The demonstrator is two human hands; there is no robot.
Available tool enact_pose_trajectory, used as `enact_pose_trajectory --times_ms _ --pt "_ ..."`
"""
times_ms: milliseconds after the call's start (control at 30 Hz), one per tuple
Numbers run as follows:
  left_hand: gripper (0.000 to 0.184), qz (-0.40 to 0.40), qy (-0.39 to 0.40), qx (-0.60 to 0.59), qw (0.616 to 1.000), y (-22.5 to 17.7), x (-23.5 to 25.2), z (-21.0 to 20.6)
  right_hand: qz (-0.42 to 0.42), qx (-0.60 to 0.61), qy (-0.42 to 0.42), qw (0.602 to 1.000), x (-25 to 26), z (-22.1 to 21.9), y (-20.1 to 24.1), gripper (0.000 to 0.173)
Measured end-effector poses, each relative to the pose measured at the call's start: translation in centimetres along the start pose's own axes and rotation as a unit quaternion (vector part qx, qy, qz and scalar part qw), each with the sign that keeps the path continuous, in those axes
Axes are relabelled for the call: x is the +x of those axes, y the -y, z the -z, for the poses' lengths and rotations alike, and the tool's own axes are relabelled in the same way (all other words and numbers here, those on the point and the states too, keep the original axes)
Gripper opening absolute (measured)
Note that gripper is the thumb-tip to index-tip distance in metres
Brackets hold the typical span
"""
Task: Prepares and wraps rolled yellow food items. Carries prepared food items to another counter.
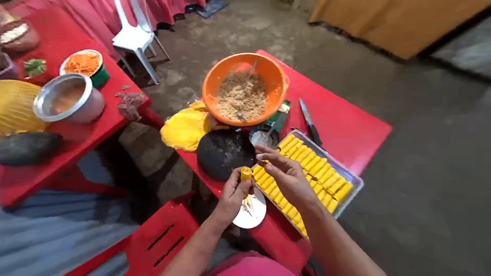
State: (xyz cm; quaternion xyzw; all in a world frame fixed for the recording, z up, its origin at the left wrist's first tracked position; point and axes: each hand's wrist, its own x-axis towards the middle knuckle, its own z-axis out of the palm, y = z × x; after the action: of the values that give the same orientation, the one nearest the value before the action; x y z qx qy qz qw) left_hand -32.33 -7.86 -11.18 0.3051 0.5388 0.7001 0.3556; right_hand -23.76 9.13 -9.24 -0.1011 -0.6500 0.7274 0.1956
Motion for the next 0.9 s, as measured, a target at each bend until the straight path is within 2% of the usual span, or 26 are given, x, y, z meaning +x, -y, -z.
enact_pose_trajectory --times_ms 100,367,433,500,633,733,800,900 --pt "0.034 -0.007 0.012 0.01 1.0 -0.2 0.1 -0.6 0.009 0.003 0.018 1.0 -1.1 -1.0 0.8 0.029" --pt "0.03 0.016 0.023 0.009 1.0 -0.7 -0.3 -1.8 0.031 -0.063 -0.014 0.997 -2.8 -1.5 1.0 0.026" --pt "0.033 0.021 0.026 0.007 0.999 -0.7 -0.4 -2.3 0.047 -0.113 -0.025 0.992 -3.3 -1.4 0.6 0.026" --pt "0.034 0.025 0.027 0.008 0.999 -1.0 -0.5 -2.4 0.102 -0.188 -0.038 0.976 -3.5 -1.5 -0.1 0.025" --pt "0.033 0.056 0.026 0.014 0.998 -1.1 -0.7 -2.4 0.226 -0.334 -0.057 0.913 -3.6 -1.6 -1.2 0.021" --pt "0.03 0.061 0.028 -0.003 0.998 -0.6 -0.9 -2.2 0.242 -0.391 -0.055 0.886 -3.6 -2.0 -1.0 0.022" --pt "0.03 0.061 0.029 -0.003 0.998 -0.5 -1.1 -2.1 0.226 -0.377 -0.042 0.897 -3.6 -2.0 -0.9 0.023" --pt "0.032 0.046 0.036 0.017 0.998 -0.3 -1.3 -2.1 0.177 -0.298 -0.02 0.938 -3.5 -1.6 -0.7 0.023"
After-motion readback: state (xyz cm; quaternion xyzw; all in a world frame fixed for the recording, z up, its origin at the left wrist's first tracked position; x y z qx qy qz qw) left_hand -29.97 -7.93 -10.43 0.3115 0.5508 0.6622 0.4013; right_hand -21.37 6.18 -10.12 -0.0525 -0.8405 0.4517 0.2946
